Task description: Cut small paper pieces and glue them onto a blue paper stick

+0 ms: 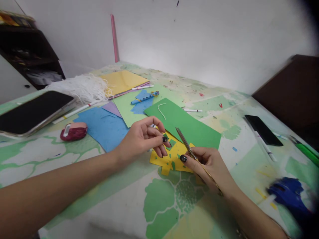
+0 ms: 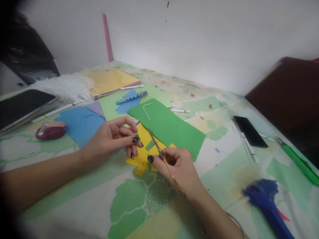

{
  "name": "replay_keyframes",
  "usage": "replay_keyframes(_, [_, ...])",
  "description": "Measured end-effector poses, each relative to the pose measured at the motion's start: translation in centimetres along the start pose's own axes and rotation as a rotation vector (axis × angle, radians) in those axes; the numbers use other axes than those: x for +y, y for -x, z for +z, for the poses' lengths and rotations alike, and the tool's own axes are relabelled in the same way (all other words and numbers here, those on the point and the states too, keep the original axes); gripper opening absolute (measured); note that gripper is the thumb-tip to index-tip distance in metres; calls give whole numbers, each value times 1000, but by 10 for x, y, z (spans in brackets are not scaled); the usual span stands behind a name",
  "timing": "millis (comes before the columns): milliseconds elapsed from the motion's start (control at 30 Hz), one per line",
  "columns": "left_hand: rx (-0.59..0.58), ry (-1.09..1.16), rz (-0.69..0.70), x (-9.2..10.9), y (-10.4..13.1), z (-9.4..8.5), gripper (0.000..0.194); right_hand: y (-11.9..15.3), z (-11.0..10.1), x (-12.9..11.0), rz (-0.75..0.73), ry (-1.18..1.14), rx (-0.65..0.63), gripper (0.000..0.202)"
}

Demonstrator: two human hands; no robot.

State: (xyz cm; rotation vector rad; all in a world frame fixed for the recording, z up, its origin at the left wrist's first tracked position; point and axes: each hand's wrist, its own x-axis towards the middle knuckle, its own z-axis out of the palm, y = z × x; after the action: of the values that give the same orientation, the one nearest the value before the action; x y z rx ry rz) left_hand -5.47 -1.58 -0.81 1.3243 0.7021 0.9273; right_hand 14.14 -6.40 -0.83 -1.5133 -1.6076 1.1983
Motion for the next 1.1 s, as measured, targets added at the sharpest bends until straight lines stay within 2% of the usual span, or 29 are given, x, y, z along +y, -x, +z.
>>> replay_keyframes(300, [17,-64,5,0,-2,-1,10,-1,-4,2,34,15,-51,38])
replay_keyframes(533, [40,-81,51,0,-3,-1,9,-1,-10,6,80,79,-148,37])
replay_keyframes(833, [116,-135,97,0,-2,0,11,-1,-9,7,102,50,-188,41])
replay_keyframes(1100, [123,-169,115,-2,-2,1,10,-1,-8,8,100,32,-198,42])
